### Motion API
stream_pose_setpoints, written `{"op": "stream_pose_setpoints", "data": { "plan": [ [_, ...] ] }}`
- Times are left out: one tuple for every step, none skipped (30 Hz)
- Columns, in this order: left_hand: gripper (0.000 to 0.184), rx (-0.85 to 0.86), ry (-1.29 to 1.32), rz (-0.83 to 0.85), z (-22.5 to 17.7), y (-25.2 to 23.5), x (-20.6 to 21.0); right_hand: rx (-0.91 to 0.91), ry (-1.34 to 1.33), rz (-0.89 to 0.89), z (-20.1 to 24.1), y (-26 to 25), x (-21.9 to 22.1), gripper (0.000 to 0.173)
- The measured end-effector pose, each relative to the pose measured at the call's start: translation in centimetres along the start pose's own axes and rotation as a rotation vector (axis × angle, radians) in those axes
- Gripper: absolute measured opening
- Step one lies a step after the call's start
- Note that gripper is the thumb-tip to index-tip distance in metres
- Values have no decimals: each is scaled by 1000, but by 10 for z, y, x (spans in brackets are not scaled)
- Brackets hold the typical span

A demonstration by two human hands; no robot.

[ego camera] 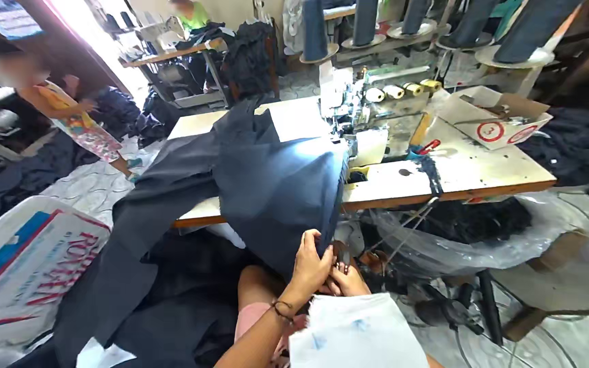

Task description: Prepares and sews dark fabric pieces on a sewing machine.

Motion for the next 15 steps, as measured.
{"op": "stream_pose_setpoints", "data": {
  "plan": [
    [44, -11, -6, -2, 0, 1, 2, 38, 14, -19, 13, 6, 4, 14],
    [43, -33, -5, 8, 3, 4, 4, 68, 34, -36, 20, 7, 4, 10],
    [42, -61, 0, 16, 8, 8, 6, 77, 44, -41, 19, 3, 2, 7],
    [40, -91, 6, 22, 17, 13, 9, 66, 50, -38, 16, -1, -2, 6],
    [37, -123, 7, 32, 29, 19, 13, 57, 57, -46, 14, -4, -5, 9],
    [33, -160, 11, 52, 41, 25, 17, 38, 61, -47, 8, -9, -10, 8],
    [30, -208, 11, 73, 55, 29, 20, 13, 66, -49, -1, -17, -18, 6],
    [27, -269, 12, 107, 69, 33, 22, 15, 83, -54, -6, -20, -24, 4],
    [26, -318, 24, 135, 79, 38, 21, 37, 100, -64, -5, -19, -26, 6],
    [26, -332, 50, 131, 82, 43, 16, 29, 103, -68, -8, -23, -29, 6],
    [26, -290, 84, 98, 74, 51, 8, 13, 98, -77, -12, -26, -32, 7],
    [25, -194, 111, 55, 54, 62, -6, 12, 100, -91, -10, -26, -32, 10],
    [23, -57, 125, 4, 25, 74, -23, 5, 116, -93, -12, -29, -35, 11],
    [21, 82, 146, -28, -8, 87, -42, 0, 140, -74, -15, -30, -37, 9],
    [17, 207, 167, -29, -40, 100, -61, -38, 170, -20, -19, -31, -40, 8]
  ]
}}
Point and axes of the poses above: each hand's wrist, its own y-axis away from the middle knuckle, its own x-axis out of the palm, z = x × y, the point moved 4 cm from there along -y, towards the middle knuckle, and after that the axes turned 7 degrees about z, right-handed, at the moved point
